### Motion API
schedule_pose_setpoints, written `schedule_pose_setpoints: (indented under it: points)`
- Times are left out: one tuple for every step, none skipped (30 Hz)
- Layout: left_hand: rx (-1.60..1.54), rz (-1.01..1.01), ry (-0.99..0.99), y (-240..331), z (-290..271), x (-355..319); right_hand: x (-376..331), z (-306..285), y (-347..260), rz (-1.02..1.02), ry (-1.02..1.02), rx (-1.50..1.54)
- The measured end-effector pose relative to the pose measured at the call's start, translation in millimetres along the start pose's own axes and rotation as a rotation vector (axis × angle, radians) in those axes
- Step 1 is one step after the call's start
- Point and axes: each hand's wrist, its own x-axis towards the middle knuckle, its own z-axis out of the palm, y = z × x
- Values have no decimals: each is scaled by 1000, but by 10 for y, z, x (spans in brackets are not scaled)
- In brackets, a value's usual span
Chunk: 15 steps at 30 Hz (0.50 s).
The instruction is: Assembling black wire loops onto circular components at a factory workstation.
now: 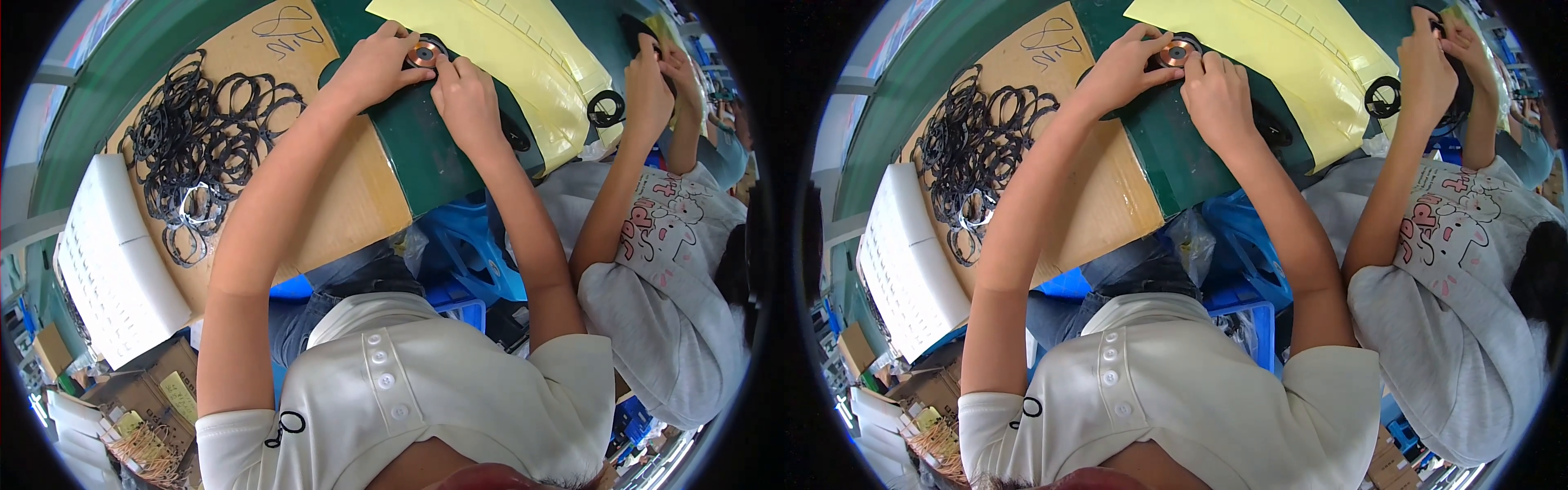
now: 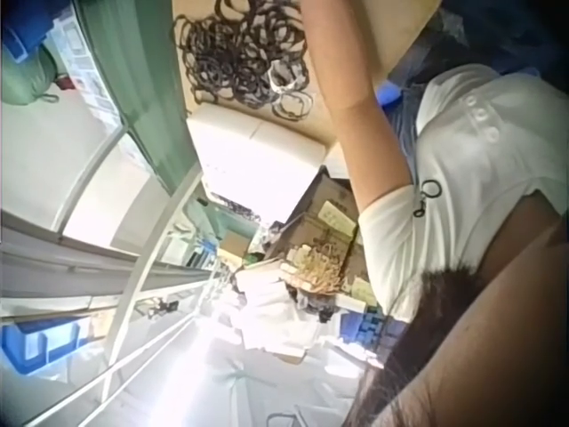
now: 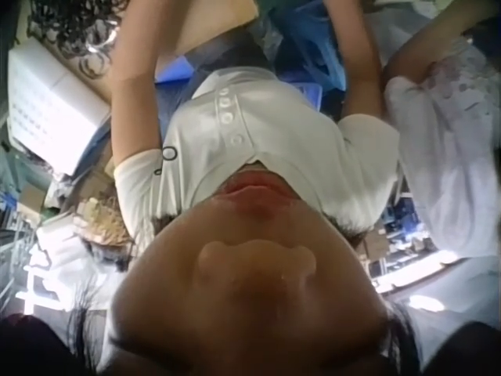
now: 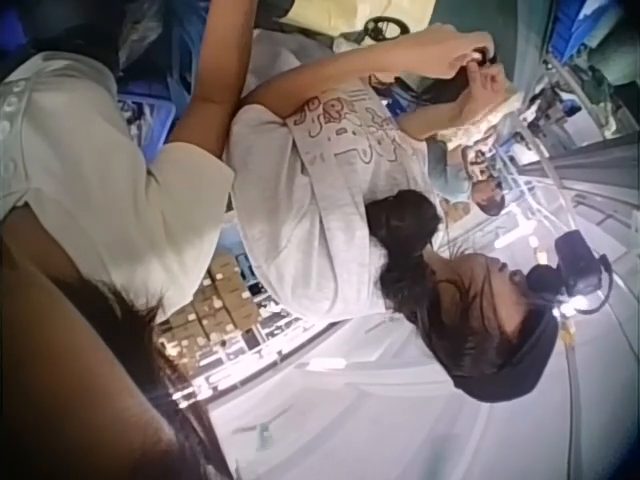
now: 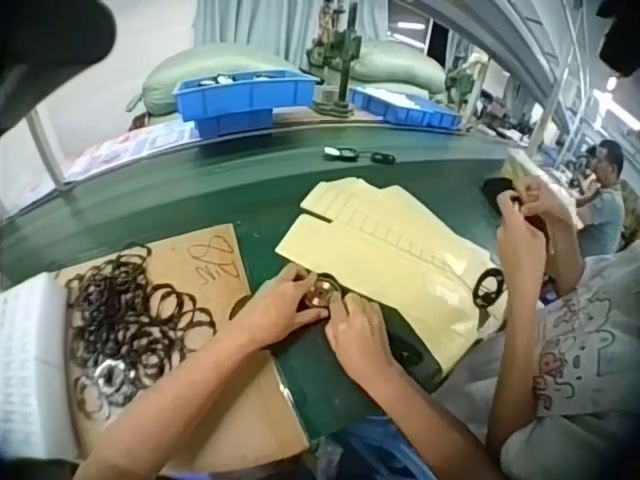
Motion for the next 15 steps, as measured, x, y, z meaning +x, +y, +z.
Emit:
schedule_pose_setpoints:
  points:
    - [6, 12, 13, -5, 10, -1, -8, -8, -20, 42, -29, 0]
    - [12, 25, 25, -8, 19, 0, -19, -22, -41, 83, -59, 1]
    - [17, 37, 38, -11, 30, 2, -28, -37, -61, 125, -89, 1]
    - [22, 50, 51, -15, 39, 4, -34, -50, -78, 166, -119, 0]
    - [23, 48, 52, -12, 38, 3, -38, -59, -89, 164, -119, 2]
    - [32, 40, 47, -8, 37, 2, -45, -72, -93, 190, -100, 40]
    - [41, 33, 42, -5, 35, -1, -51, -85, -94, 215, -81, 78]
    - [50, 25, 38, -4, 31, -5, -54, -93, -93, 240, -61, 116]
    - [60, 16, 33, -7, 24, -9, -51, -94, -93, 265, -42, 156]
    - [58, 18, 33, 9, 24, -5, -61, -105, -80, 266, -43, 154]
    - [52, 12, 36, 24, 23, 1, -72, -112, -66, 260, -37, 155]
    - [47, 7, 38, 37, 21, 8, -83, -117, -53, 255, -31, 155]
    - [42, 2, 41, 50, 18, 15, -94, -122, -42, 250, -25, 156]
    - [37, -2, 42, 62, 16, 21, -103, -130, -35, 246, -19, 156]
    - [36, -4, 43, 58, 12, 18, -103, -127, -37, 244, -21, 157]
